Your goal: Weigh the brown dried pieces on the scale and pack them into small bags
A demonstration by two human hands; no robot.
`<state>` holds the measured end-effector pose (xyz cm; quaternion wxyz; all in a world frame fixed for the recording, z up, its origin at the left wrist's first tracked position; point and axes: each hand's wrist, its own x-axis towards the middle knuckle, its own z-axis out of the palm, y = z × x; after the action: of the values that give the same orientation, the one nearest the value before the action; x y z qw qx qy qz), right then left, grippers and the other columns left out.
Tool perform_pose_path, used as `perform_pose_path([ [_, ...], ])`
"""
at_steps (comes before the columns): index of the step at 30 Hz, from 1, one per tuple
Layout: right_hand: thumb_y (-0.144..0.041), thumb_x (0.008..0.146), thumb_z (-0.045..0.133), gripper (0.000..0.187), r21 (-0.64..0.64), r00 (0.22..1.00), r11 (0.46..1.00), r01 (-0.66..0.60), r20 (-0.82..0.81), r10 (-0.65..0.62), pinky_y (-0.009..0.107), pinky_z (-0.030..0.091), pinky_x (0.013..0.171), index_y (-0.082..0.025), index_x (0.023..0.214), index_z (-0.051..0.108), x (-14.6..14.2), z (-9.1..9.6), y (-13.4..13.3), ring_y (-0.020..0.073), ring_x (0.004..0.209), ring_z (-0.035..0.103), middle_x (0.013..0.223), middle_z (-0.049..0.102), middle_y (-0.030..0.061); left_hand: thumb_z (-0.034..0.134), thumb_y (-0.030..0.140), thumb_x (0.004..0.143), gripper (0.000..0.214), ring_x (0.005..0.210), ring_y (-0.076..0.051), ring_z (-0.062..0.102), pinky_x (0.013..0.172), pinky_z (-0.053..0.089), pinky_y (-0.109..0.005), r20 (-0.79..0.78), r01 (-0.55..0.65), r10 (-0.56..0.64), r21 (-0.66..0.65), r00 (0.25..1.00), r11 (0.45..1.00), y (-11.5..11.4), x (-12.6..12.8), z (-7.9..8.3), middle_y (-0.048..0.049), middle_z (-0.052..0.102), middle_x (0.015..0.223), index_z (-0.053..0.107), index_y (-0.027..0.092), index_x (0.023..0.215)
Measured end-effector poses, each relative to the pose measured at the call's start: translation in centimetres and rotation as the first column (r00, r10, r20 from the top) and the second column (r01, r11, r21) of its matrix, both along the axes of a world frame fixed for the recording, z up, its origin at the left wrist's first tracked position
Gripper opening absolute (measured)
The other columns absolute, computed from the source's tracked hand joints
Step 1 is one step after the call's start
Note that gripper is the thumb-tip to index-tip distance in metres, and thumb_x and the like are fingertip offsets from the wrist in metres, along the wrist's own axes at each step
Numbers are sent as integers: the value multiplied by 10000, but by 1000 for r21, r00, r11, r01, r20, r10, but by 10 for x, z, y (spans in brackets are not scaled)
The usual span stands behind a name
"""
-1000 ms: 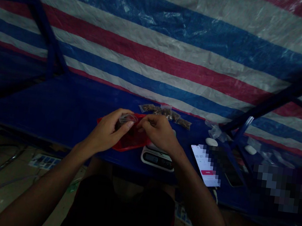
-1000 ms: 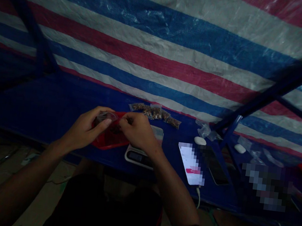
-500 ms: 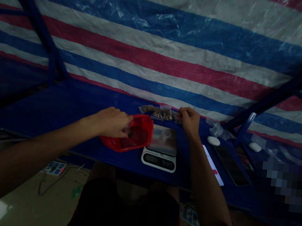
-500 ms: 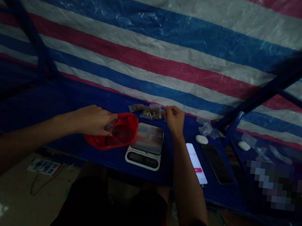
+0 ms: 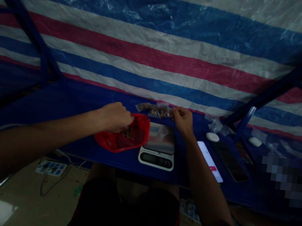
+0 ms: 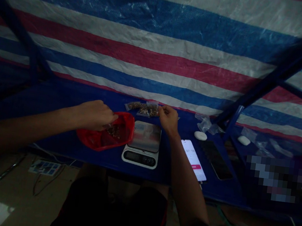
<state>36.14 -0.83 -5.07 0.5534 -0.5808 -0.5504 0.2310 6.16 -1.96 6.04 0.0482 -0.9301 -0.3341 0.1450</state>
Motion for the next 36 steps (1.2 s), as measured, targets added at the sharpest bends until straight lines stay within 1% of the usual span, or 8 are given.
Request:
perform_pose_path([
  [6, -448, 898, 644, 312, -16, 998, 999, 46, 43, -45, 280, 428, 614, -197, 712, 653, 3, 4, -4, 142, 603, 569, 643, 656, 3, 715, 134, 774, 239, 861, -341, 760, 747, 503, -417, -89, 51, -50, 3, 995, 999, -2, 1, 7, -142, 827, 956, 808, 226, 974],
  [12, -426, 903, 622, 300, 14, 991, 996, 88, 95, -89, 287, 434, 630, -193, 716, 656, 7, 3, -4, 160, 641, 613, 672, 681, 23, 721, 126, 761, 134, 815, -307, 748, 751, 516, -395, -78, 49, -50, -20, 996, 999, 2, -1, 8, -110, 803, 826, 794, 234, 792],
  [15, -448, 906, 623, 301, 13, 979, 990, 139, 149, -140, 294, 447, 648, -187, 772, 693, 11, 0, -3, 177, 665, 648, 716, 721, 36, 755, 110, 714, 243, 846, -305, 751, 742, 518, -376, -89, 56, -56, -9, 994, 998, 5, -3, 6, -110, 816, 907, 818, 233, 914],
  [20, -451, 921, 595, 296, 20, 939, 965, 261, 225, -259, 321, 492, 691, -192, 861, 726, 18, -4, -2, 221, 729, 707, 784, 768, 56, 700, 224, 887, 134, 810, -302, 742, 715, 485, -385, -137, 60, -61, -12, 989, 998, 9, -7, 2, -150, 806, 885, 829, 196, 867],
  [23, -401, 929, 583, 272, 49, 898, 952, 302, 321, -301, 370, 546, 793, -185, 972, 744, 23, -9, 0, 263, 850, 735, 902, 796, 95, 750, 203, 839, 129, 888, -299, 738, 742, 482, -372, -116, 61, -64, -29, 991, 998, 9, -8, 2, -144, 819, 980, 838, 209, 934],
  [27, -301, 915, 589, 393, 83, 749, 926, 368, 563, -348, 495, 502, 1076, -97, 1221, 726, 30, -19, 3, 361, 1203, 668, 1260, 752, 224, 727, 239, 886, 168, 881, -295, 721, 703, 446, -365, -172, 83, -82, -1, 982, 997, 7, -9, 5, -171, 815, 1012, 836, 163, 989],
  [31, -247, 924, 565, 553, -67, 666, 914, 401, 707, -240, 532, 462, 1134, -58, 1441, 614, 31, -28, 2, 397, 1375, 558, 1454, 654, 255, 762, 221, 869, 166, 848, -272, 702, 651, 367, -334, -160, 103, -101, 6, 982, 995, 5, -11, 7, -168, 820, 1014, 821, 140, 1001],
  [36, -297, 994, 522, 448, -237, 647, 889, 391, 758, -82, 521, 508, 1063, -144, 1383, 685, 29, -22, -4, 396, 1275, 627, 1355, 725, 210, 699, 246, 931, 139, 844, -239, 696, 645, 347, -317, -177, 71, -71, -6, 982, 997, 7, -13, 6, -122, 822, 993, 815, 174, 955],
])
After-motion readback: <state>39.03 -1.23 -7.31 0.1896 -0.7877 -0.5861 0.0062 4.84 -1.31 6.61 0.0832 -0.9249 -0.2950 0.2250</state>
